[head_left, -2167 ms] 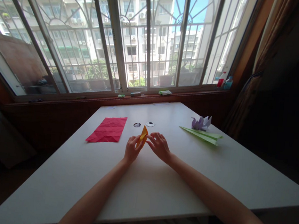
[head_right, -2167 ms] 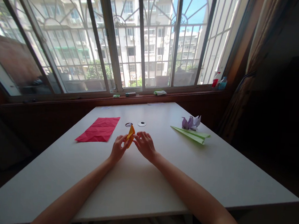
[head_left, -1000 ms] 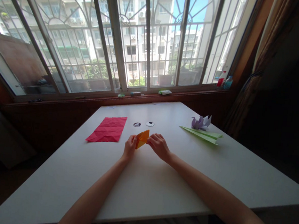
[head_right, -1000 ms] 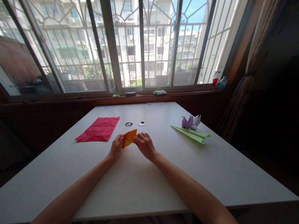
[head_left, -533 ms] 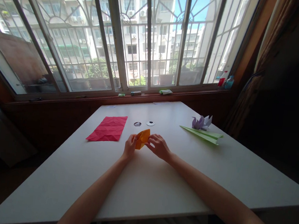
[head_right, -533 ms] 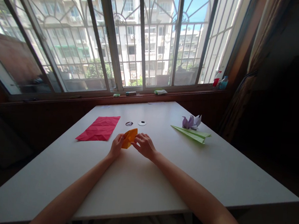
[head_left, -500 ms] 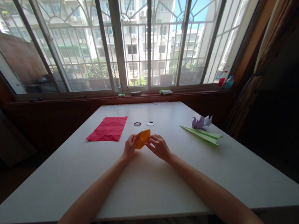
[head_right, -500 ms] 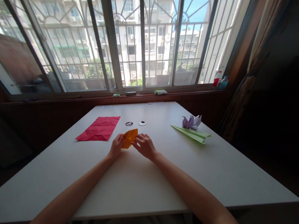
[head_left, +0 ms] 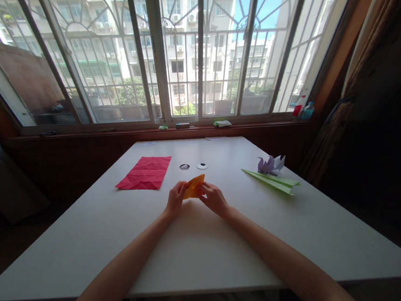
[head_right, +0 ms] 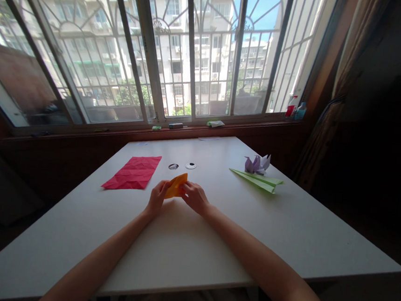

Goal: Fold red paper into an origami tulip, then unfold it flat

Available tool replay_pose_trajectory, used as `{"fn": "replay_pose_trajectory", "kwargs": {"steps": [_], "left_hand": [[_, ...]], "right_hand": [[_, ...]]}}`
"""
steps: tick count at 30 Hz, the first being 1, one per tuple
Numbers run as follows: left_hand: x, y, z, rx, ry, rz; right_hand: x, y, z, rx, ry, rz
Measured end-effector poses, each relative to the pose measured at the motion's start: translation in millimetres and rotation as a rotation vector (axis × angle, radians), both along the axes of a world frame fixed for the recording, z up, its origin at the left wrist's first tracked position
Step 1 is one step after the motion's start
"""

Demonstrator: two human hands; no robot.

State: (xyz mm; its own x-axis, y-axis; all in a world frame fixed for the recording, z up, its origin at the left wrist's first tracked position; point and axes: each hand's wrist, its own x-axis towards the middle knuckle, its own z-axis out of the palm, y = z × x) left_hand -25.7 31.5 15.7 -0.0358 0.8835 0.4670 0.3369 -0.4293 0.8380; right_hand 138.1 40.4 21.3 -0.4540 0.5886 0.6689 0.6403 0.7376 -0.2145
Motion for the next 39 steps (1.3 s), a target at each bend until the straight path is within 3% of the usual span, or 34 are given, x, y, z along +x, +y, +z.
{"fn": "replay_pose_trajectory", "kwargs": {"steps": [5, 10, 16, 19, 25, 30, 33, 37, 39], "left_hand": [[2.2, -2.2, 3.2, -0.039, -0.023, -0.022], [2.6, -2.9, 2.8, 0.009, 0.046, 0.008], [0.6, -4.6, 1.2, 0.094, 0.221, 0.054], [-0.9, -5.2, 1.1, 0.133, 0.341, 0.119], [0.0, -8.8, 4.8, 0.266, 0.483, 0.116], [-0.4, -11.3, 8.9, 0.470, 0.399, 0.278], [0.1, -10.4, 7.4, 0.489, 0.411, 0.208], [4.4, -7.6, 1.6, 0.393, 0.503, -0.017], [6.2, -5.7, -1.3, 0.346, 0.506, -0.063]], "right_hand": [[1.6, 8.0, -9.3, -0.041, 0.068, 0.029], [2.6, 11.3, -11.9, -0.045, 0.065, -0.051], [3.6, 5.1, 1.1, 0.103, 0.209, -0.166], [5.5, 1.9, 8.9, 0.203, 0.189, -0.126], [6.5, 0.4, 11.2, 0.231, 0.022, 0.013], [4.8, 0.2, 8.5, 0.142, 0.147, -0.121], [2.6, 0.1, 7.6, 0.080, 0.245, -0.172], [-1.5, -0.2, 5.9, 0.024, 0.376, -0.127], [-3.3, -1.0, 4.9, -0.005, 0.438, -0.084]]}}
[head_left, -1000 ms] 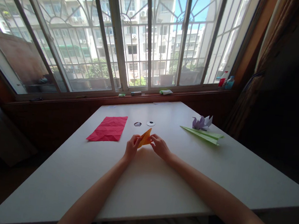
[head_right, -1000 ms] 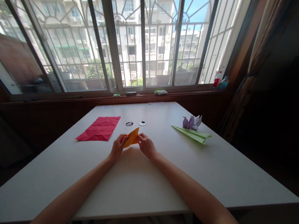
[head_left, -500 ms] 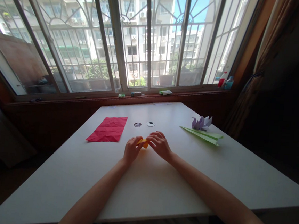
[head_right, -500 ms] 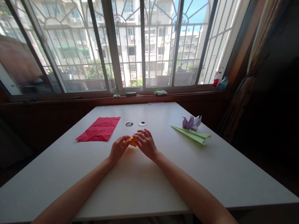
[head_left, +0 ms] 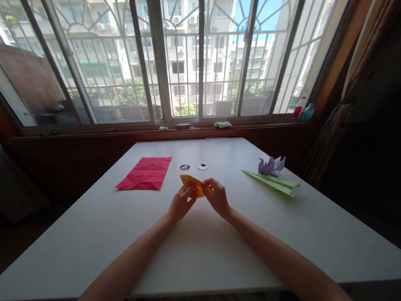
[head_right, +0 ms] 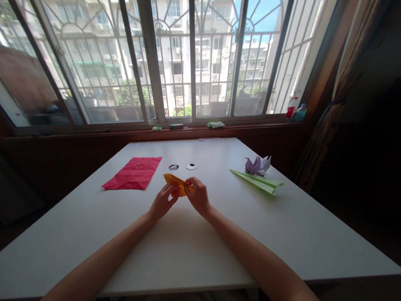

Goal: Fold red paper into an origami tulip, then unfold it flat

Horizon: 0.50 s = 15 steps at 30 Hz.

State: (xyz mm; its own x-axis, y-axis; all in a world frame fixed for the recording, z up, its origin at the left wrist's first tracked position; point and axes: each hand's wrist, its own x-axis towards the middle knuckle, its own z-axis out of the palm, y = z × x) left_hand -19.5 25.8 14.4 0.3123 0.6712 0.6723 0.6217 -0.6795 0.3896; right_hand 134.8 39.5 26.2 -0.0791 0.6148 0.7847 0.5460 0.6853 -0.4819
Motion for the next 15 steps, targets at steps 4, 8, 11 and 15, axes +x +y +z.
{"fn": "replay_pose_trajectory", "kwargs": {"steps": [4, 8, 11, 15], "left_hand": [[-0.1, 4.4, -3.6, -0.090, -0.107, 0.064], [-1.6, 7.4, -4.4, -0.248, -0.271, 0.003], [-1.1, 8.3, -5.2, -0.341, -0.392, -0.047], [0.2, 10.0, -8.1, -0.408, -0.533, -0.124]], "right_hand": [[-1.6, -2.8, -1.2, -0.015, 0.039, 0.123], [-1.7, -4.6, -1.8, 0.000, 0.016, 0.210], [-2.1, -4.0, -3.2, -0.003, -0.022, 0.258], [-2.5, -0.4, -7.6, -0.030, -0.082, 0.258]]}}
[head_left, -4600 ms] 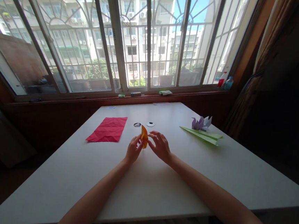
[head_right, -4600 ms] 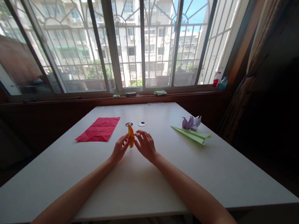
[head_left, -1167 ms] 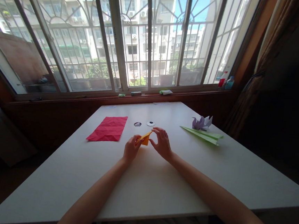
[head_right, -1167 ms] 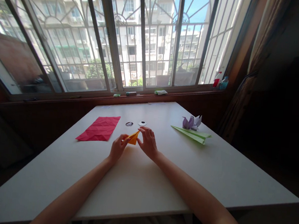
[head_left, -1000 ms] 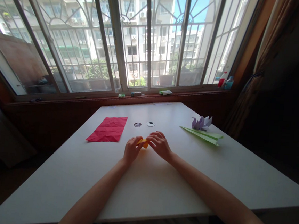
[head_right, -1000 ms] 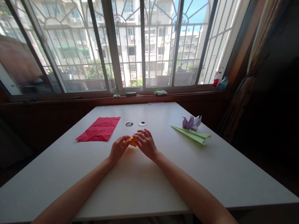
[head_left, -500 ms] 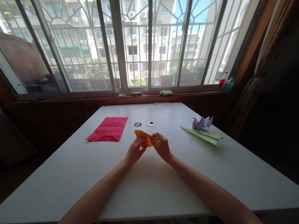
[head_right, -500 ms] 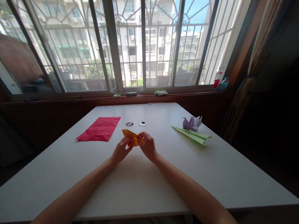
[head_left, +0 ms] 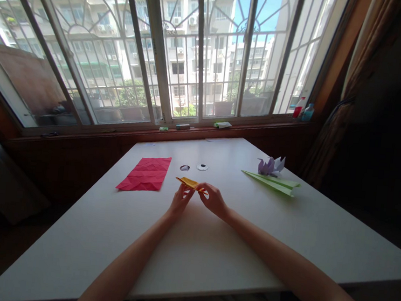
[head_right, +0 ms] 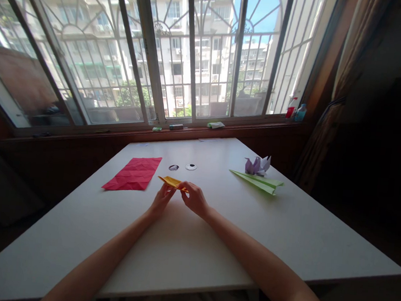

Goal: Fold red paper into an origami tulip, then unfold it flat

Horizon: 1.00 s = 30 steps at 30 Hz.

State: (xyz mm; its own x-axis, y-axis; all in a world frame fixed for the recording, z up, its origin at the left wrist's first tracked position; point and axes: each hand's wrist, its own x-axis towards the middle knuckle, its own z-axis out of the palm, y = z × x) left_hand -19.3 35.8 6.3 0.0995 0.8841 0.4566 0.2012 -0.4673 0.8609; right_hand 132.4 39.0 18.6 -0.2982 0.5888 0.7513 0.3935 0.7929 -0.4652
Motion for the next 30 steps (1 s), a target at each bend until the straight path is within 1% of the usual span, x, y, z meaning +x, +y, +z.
{"fn": "replay_pose_trajectory", "kwargs": {"steps": [3, 5, 8, 12, 14, 16, 19, 25, 30], "left_hand": [[0.6, 2.2, -3.7, -0.034, -0.093, -0.059], [0.6, 4.0, -6.3, -0.058, -0.135, -0.068], [-0.4, 6.2, -8.3, -0.037, -0.137, 0.017], [-4.5, 6.2, -4.4, 0.065, -0.082, 0.188], [-6.6, 5.0, -1.2, 0.112, -0.063, 0.216], [-7.6, 3.9, 1.0, 0.127, -0.034, 0.181], [-7.4, 3.1, 1.5, 0.091, 0.021, 0.126], [-7.9, 3.8, 0.1, 0.074, 0.060, 0.139], [-8.7, 4.4, 0.2, 0.064, 0.073, 0.136]], "right_hand": [[-0.1, 3.3, -3.9, -0.018, -0.029, 0.029], [-0.3, 5.0, -5.7, -0.022, -0.031, 0.052], [-0.1, 5.8, -5.7, -0.034, -0.024, 0.053], [1.4, 3.9, -1.9, -0.035, -0.020, -0.024], [2.5, 3.0, -0.1, -0.019, -0.028, -0.065], [3.7, 2.9, 0.9, 0.001, -0.034, -0.087], [5.5, 3.6, 1.5, 0.012, -0.044, -0.090], [7.9, 2.4, 5.8, -0.015, -0.050, -0.003], [9.1, 1.9, 8.8, -0.004, -0.049, 0.029]]}}
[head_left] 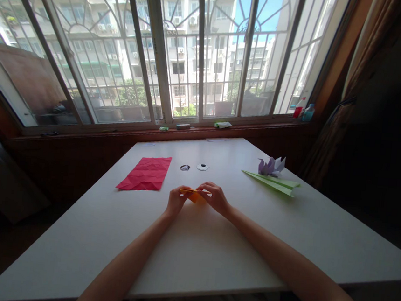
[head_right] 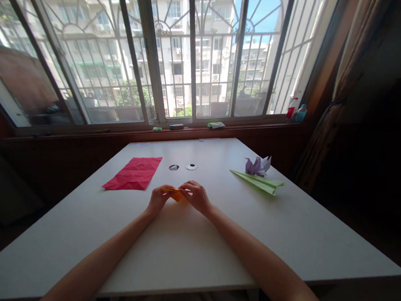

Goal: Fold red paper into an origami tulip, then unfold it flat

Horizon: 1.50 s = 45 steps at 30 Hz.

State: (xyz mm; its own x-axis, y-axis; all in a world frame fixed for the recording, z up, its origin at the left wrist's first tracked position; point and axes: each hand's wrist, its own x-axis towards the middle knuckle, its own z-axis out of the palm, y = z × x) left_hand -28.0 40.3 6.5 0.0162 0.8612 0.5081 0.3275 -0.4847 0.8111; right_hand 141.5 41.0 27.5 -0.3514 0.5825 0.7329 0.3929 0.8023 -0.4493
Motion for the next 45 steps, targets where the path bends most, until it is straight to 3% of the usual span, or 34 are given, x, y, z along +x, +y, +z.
{"fn": "replay_pose_trajectory", "kwargs": {"steps": [20, 28, 33, 39, 45], "left_hand": [[-1.3, 0.7, -4.1, 0.052, 0.060, 0.020], [0.2, -0.6, -2.3, 0.076, 0.076, 0.029], [1.0, -5.6, 0.4, 0.155, 0.146, 0.046], [2.3, -8.8, 1.1, 0.202, 0.304, 0.064], [2.3, -10.4, 2.1, 0.218, 0.367, 0.077]], "right_hand": [[1.5, 5.0, -2.7, 0.013, -0.059, -0.078], [0.8, -0.3, -3.1, 0.173, -0.086, -0.244], [-0.5, -1.9, -5.2, 0.077, -0.089, -0.292], [1.0, -1.1, -2.1, -0.025, -0.113, -0.217], [1.2, 2.1, -5.9, -0.065, -0.090, -0.228]]}}
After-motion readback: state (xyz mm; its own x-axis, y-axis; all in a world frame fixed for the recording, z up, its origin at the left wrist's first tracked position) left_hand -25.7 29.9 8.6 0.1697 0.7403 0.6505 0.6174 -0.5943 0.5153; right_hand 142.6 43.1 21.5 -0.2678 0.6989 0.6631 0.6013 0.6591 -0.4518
